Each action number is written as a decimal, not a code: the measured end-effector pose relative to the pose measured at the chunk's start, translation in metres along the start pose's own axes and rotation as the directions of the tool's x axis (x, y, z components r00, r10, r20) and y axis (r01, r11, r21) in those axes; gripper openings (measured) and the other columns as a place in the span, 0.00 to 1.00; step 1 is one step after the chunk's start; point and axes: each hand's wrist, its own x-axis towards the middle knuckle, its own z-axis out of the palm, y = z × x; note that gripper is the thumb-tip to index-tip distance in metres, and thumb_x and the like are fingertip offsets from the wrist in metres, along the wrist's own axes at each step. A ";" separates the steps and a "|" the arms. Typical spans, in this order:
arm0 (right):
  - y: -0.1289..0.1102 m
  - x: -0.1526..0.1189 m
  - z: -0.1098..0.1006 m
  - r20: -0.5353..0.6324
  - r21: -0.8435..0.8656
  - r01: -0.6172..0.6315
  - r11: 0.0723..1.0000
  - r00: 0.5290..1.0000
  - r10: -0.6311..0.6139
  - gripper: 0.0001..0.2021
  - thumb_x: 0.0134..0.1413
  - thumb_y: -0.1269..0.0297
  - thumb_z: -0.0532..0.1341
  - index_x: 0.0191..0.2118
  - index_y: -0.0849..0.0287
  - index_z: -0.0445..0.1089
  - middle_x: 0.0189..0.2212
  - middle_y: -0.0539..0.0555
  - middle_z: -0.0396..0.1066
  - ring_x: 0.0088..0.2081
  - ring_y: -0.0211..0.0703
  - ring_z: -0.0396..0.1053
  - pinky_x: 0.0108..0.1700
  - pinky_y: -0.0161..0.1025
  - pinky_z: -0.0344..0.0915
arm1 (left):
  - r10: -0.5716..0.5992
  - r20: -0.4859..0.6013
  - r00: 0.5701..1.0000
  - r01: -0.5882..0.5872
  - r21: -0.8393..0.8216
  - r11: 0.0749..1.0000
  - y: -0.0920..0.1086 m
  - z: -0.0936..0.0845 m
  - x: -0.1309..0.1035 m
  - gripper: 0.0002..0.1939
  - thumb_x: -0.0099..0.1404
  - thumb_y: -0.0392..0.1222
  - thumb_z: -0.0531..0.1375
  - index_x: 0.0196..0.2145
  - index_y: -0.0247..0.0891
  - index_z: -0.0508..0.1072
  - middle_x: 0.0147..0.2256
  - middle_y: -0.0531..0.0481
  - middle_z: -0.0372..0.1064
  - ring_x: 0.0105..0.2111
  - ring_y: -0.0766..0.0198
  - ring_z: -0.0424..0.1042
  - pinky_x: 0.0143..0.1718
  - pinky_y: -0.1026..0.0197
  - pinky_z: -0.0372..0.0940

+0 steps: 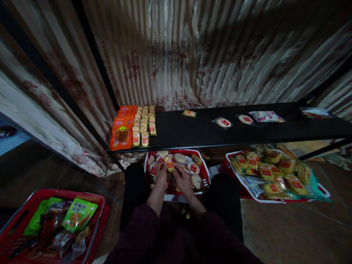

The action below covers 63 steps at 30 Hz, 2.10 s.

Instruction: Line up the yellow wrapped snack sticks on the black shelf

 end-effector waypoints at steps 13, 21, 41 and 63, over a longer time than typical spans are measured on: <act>0.005 0.002 0.000 -0.020 -0.001 0.040 0.999 0.999 -0.040 0.17 0.51 0.58 0.56 0.45 0.55 0.71 0.45 0.55 0.73 0.48 0.48 0.68 0.55 0.52 0.60 | -0.010 -0.006 1.000 0.011 0.005 1.000 -0.004 0.001 0.002 0.12 0.49 0.37 0.66 0.34 0.36 0.75 0.32 0.48 0.73 0.31 0.67 0.71 0.37 0.63 0.65; 0.012 0.003 0.001 -0.049 0.023 0.025 0.999 0.999 -0.023 0.18 0.51 0.56 0.57 0.45 0.58 0.70 0.45 0.58 0.72 0.46 0.49 0.69 0.52 0.51 0.63 | -0.015 0.030 0.999 0.014 0.049 0.999 -0.007 0.001 0.003 0.13 0.51 0.32 0.64 0.37 0.37 0.73 0.33 0.49 0.72 0.29 0.69 0.70 0.37 0.63 0.64; 0.001 0.003 0.004 -0.088 -0.079 0.090 0.993 0.991 -0.097 0.20 0.49 0.60 0.58 0.49 0.59 0.67 0.47 0.59 0.70 0.47 0.49 0.68 0.50 0.51 0.65 | 0.148 0.023 0.989 -0.150 0.128 0.980 -0.001 0.003 -0.005 0.07 0.48 0.29 0.62 0.25 0.38 0.70 0.27 0.54 0.68 0.30 0.67 0.67 0.40 0.63 0.61; -0.015 -0.002 0.007 0.024 -0.230 0.287 0.930 0.957 -0.290 0.23 0.47 0.70 0.54 0.52 0.57 0.64 0.49 0.56 0.69 0.51 0.49 0.65 0.54 0.52 0.62 | -0.021 0.095 0.995 0.025 -0.045 0.999 0.009 0.006 -0.020 0.13 0.46 0.44 0.65 0.28 0.37 0.69 0.26 0.55 0.67 0.27 0.69 0.67 0.33 0.65 0.60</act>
